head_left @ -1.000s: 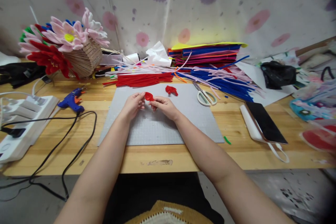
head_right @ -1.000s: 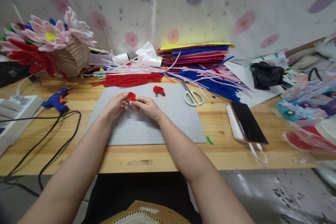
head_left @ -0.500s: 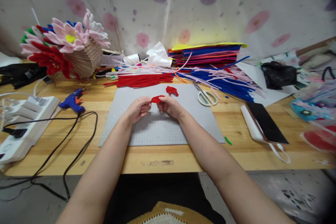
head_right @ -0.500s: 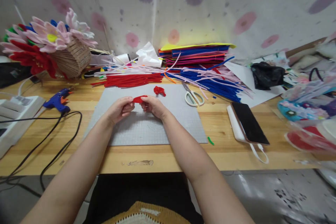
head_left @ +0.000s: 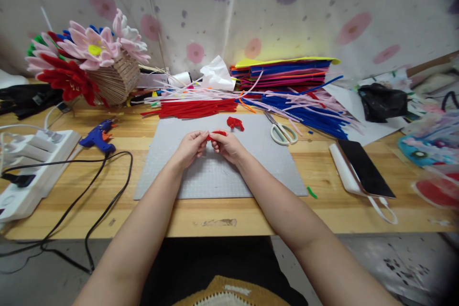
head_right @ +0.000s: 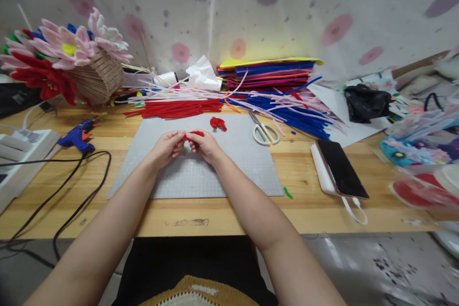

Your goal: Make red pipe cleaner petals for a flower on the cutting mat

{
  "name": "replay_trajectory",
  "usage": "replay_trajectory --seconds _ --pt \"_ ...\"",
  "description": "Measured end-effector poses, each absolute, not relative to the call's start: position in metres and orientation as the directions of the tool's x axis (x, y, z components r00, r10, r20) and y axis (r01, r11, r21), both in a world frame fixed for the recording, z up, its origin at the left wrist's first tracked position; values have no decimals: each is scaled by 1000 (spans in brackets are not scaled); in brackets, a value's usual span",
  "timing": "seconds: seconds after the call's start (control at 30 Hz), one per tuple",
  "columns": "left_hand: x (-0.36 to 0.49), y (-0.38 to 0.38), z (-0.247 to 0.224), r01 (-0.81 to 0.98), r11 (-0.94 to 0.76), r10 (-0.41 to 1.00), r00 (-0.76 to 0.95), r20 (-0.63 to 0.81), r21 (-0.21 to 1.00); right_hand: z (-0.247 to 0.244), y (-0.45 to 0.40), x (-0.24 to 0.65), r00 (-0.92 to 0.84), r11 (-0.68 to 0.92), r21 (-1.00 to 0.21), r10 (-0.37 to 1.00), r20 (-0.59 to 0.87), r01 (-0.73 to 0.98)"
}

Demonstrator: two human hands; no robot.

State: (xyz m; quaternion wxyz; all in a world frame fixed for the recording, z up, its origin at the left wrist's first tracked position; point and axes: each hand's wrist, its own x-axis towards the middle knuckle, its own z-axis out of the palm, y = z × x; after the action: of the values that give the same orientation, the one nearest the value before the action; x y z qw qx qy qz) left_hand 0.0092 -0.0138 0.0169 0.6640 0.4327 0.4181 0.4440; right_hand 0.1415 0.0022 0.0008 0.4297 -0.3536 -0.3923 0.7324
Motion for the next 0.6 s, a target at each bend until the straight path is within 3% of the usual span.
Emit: replay_trajectory --seconds 0.17,0.27,0.4,0.6 --pt "16 -12 10 -210 172 971 202 -130 962 -2 5 135 -260 -264 -867 952 -163 -424" --pt "26 -11 5 -251 62 998 23 -58 966 -1 7 131 -230 -306 -806 949 -216 -507" --pt "41 -11 2 -372 -32 986 -164 -32 928 1 10 126 -343 -462 -676 885 -314 -574" --pt "47 -14 6 -419 -32 983 -175 -46 907 2 7 125 -418 -578 -571 816 -399 -583"
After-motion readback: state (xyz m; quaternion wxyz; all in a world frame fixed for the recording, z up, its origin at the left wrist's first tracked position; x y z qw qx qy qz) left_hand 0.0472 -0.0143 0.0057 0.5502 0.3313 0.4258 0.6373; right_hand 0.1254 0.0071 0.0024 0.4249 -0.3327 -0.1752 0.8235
